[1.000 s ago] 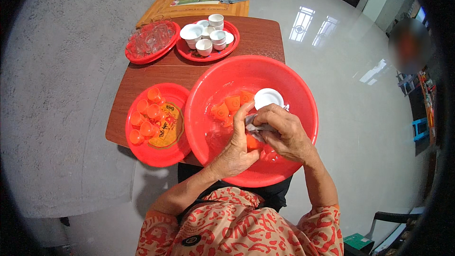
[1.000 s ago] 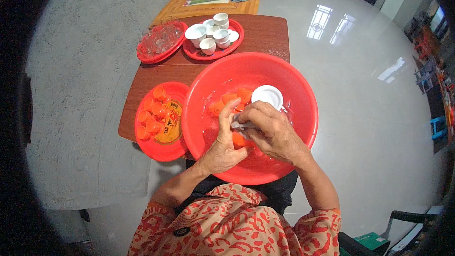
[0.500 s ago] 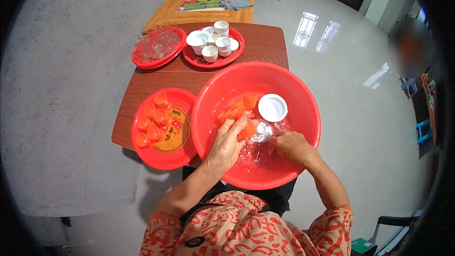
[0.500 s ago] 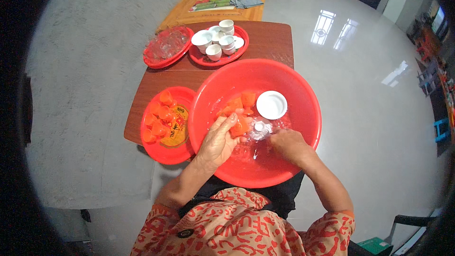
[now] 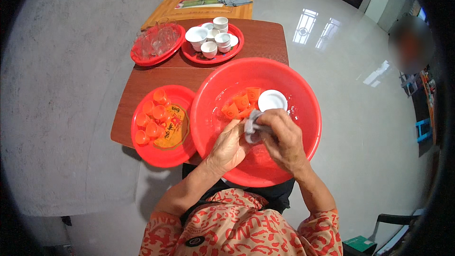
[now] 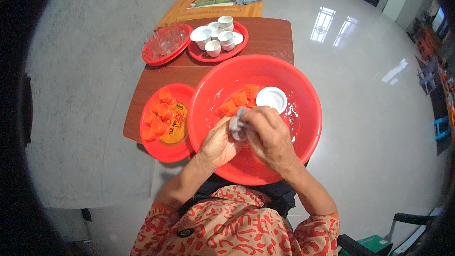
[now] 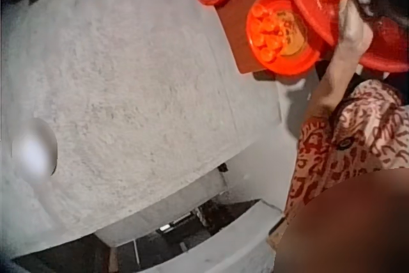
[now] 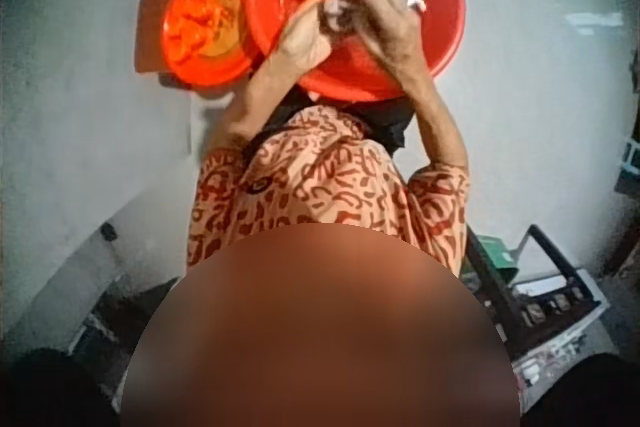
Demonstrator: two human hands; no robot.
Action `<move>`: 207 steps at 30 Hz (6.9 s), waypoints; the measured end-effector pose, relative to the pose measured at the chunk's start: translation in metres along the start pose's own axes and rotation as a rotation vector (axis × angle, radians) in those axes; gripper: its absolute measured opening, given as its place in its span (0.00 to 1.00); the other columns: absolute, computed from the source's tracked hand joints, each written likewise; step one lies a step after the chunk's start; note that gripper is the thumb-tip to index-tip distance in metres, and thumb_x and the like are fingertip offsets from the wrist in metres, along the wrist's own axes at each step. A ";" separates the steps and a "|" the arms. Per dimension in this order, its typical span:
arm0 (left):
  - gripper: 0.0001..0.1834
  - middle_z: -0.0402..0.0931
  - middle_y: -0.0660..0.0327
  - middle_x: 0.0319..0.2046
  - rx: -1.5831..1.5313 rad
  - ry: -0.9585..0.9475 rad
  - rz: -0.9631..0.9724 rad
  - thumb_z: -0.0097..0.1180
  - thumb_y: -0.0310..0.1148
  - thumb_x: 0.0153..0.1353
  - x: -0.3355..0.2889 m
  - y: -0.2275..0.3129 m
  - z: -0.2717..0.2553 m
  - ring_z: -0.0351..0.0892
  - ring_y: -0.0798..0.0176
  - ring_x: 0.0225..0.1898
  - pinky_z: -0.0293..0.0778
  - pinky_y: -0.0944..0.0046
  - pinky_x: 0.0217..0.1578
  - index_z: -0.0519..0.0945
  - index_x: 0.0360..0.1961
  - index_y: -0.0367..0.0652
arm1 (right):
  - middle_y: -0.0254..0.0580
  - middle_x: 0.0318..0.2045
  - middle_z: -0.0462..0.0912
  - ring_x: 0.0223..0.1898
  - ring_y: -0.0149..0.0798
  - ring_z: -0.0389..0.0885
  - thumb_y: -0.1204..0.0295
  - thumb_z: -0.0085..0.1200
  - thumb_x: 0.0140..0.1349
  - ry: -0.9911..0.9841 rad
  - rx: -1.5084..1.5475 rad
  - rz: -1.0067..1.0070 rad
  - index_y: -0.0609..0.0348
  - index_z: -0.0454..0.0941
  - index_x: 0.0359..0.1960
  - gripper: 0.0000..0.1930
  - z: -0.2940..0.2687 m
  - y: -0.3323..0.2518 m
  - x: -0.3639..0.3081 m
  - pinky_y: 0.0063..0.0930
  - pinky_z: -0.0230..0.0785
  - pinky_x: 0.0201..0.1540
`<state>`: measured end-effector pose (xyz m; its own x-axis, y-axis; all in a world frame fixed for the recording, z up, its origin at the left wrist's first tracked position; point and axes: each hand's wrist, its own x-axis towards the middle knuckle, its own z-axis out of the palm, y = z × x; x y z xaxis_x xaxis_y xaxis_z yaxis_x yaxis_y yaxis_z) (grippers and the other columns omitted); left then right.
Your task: The person sits on the floor and cleans small orange plastic bottle caps. They pick up each cap from a red basin filled with water, scrub it with a grey cloth, and place the cleaned cap onto a red plate. The process is repeated for multiple caps throughout the video.
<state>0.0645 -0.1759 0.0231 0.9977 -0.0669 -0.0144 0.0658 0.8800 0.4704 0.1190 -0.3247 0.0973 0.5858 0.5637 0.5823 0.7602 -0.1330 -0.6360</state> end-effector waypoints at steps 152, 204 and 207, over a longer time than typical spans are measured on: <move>0.23 0.71 0.37 0.42 2.268 0.243 -0.034 0.57 0.38 0.59 0.088 0.057 0.000 0.78 0.33 0.36 0.76 0.41 0.32 0.65 0.48 0.36 | 0.54 0.44 0.69 0.46 0.55 0.78 0.48 0.51 0.59 -1.061 -0.627 -0.064 0.54 0.74 0.52 0.27 0.015 0.050 -0.046 0.40 0.80 0.35; 0.16 0.70 0.64 0.44 0.570 0.020 0.009 0.48 0.23 0.63 -0.009 0.017 0.011 0.73 0.73 0.42 0.74 0.69 0.35 0.63 0.50 0.47 | 0.49 0.35 0.76 0.36 0.46 0.79 0.87 0.52 0.54 -0.013 0.065 0.298 0.63 0.73 0.44 0.15 0.010 0.018 -0.006 0.36 0.72 0.39; 0.17 0.71 0.63 0.45 0.501 0.130 -0.037 0.50 0.25 0.63 -0.010 0.022 0.015 0.73 0.71 0.42 0.74 0.68 0.35 0.63 0.51 0.47 | 0.41 0.33 0.76 0.32 0.32 0.80 0.87 0.51 0.57 -0.117 0.054 0.223 0.64 0.74 0.43 0.13 0.008 0.018 -0.014 0.26 0.73 0.32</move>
<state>0.0559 -0.1628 0.0466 0.9910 -0.0065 -0.1338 0.1159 0.5429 0.8318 0.1221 -0.3287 0.0732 0.6980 0.6166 0.3641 0.5981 -0.2223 -0.7700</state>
